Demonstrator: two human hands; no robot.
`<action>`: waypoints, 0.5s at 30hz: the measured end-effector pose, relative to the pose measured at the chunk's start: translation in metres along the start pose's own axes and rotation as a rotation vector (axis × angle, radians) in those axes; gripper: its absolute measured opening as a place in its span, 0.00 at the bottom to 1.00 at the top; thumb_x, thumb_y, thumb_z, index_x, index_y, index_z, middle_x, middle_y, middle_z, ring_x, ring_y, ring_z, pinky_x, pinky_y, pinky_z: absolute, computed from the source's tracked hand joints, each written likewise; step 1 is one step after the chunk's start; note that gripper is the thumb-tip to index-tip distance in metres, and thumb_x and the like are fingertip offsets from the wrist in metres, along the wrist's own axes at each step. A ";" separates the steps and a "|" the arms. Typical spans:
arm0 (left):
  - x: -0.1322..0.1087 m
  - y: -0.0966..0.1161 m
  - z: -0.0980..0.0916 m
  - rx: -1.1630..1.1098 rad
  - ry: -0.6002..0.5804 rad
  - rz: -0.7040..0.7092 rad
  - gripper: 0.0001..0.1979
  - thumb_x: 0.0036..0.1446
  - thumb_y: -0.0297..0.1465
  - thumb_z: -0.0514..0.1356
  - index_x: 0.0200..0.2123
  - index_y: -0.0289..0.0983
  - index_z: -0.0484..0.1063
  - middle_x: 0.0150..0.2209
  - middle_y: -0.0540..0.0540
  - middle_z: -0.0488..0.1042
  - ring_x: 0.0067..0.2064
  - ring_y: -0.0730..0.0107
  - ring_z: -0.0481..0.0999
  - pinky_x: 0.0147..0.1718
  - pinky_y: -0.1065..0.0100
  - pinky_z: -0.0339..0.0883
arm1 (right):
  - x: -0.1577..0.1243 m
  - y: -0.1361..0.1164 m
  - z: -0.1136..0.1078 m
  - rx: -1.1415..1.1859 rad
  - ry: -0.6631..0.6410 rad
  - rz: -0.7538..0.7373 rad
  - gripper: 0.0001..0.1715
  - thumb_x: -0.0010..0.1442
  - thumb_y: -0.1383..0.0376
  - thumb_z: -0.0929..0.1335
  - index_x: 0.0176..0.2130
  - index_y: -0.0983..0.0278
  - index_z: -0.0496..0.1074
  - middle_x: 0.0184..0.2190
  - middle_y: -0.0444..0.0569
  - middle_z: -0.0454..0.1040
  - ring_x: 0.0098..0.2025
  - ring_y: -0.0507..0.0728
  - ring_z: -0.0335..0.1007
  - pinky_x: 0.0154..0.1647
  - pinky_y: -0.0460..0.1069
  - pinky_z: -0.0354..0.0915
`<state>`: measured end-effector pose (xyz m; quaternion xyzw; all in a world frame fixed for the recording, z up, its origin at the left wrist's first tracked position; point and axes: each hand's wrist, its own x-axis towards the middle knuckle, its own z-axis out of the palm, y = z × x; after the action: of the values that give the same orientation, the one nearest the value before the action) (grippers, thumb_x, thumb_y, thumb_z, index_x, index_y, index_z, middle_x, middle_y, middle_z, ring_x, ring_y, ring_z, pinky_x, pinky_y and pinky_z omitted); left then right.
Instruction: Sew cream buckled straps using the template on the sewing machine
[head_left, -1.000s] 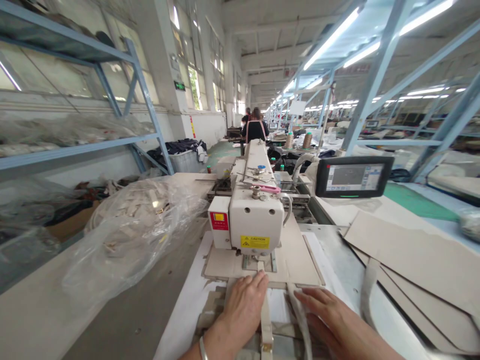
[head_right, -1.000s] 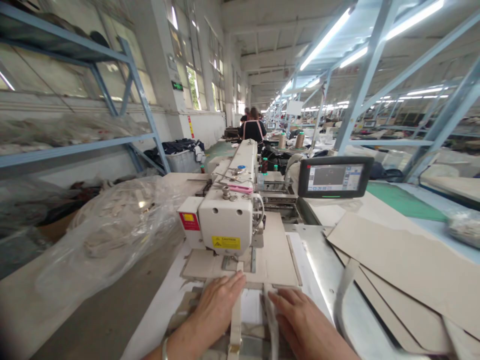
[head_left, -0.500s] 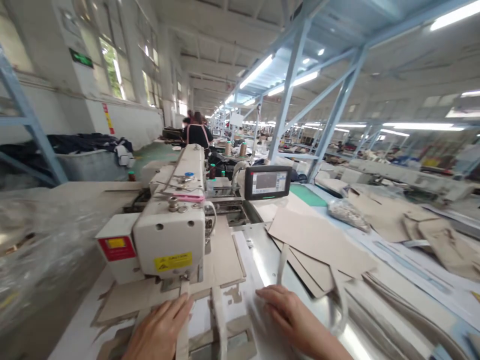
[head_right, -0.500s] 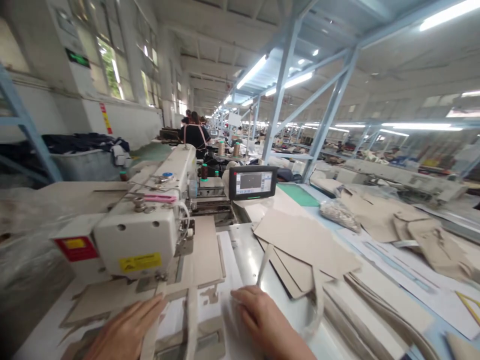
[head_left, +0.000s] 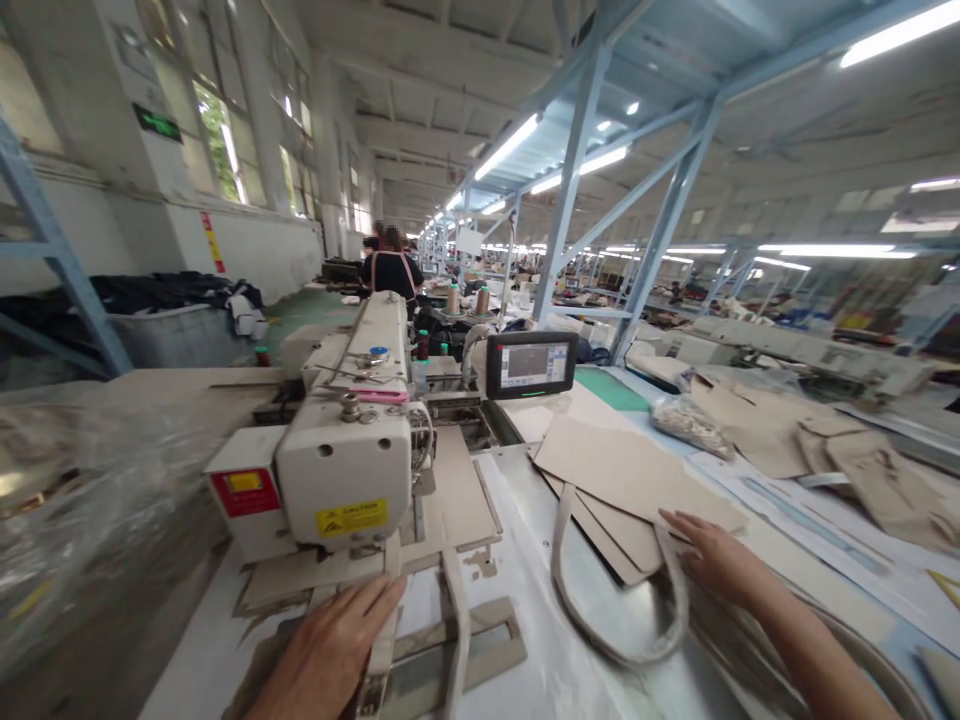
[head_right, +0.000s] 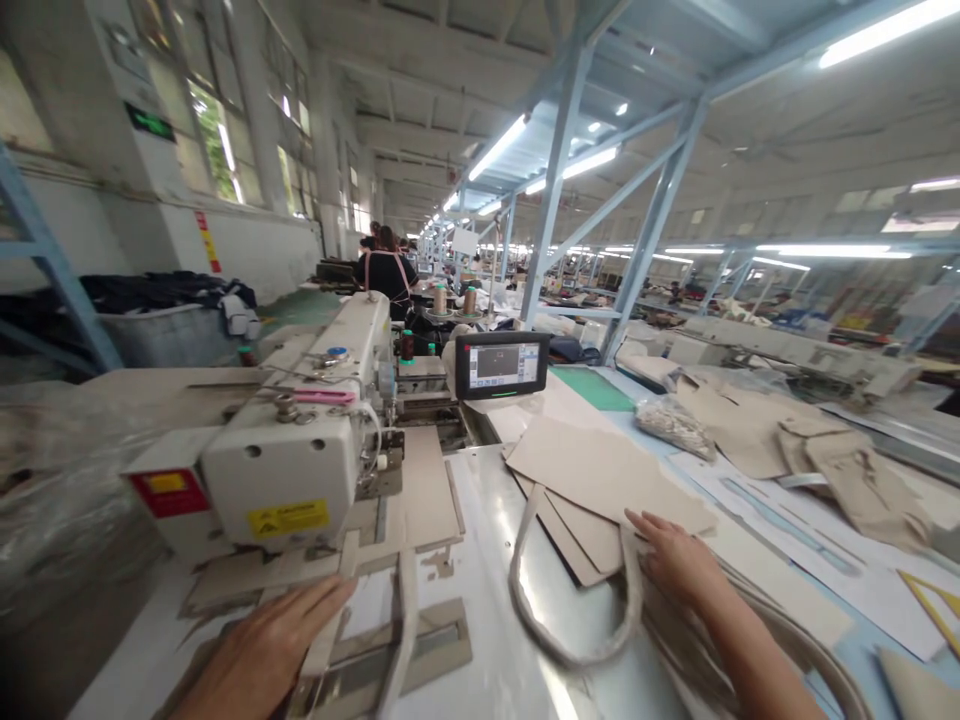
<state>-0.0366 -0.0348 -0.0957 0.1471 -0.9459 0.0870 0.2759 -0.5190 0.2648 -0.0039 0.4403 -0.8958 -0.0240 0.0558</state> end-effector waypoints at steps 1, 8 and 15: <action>0.003 0.001 0.000 -0.009 0.004 0.002 0.32 0.49 0.14 0.49 0.53 0.42 0.75 0.49 0.47 0.81 0.47 0.66 0.82 0.45 0.69 0.77 | 0.001 0.003 0.002 0.034 -0.023 -0.027 0.42 0.51 0.72 0.63 0.65 0.64 0.65 0.62 0.58 0.67 0.61 0.66 0.67 0.63 0.59 0.63; 0.014 0.009 -0.005 -0.167 -0.024 0.014 0.25 0.54 0.15 0.49 0.48 0.38 0.77 0.49 0.44 0.81 0.49 0.65 0.81 0.50 0.68 0.75 | 0.033 -0.021 -0.004 0.130 -0.069 -0.027 0.36 0.58 0.68 0.61 0.65 0.61 0.64 0.61 0.51 0.70 0.62 0.60 0.67 0.64 0.53 0.61; 0.008 0.025 -0.050 -0.494 -0.218 -0.171 0.14 0.61 0.20 0.53 0.43 0.39 0.76 0.42 0.45 0.81 0.44 0.66 0.80 0.47 0.69 0.74 | 0.072 -0.071 0.024 0.072 -0.079 0.033 0.29 0.61 0.63 0.58 0.56 0.68 0.74 0.43 0.69 0.79 0.43 0.74 0.78 0.45 0.67 0.70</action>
<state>-0.0270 -0.0006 -0.0518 0.1628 -0.9467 -0.1862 0.2062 -0.5101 0.1645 -0.0288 0.4258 -0.9048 -0.0082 0.0052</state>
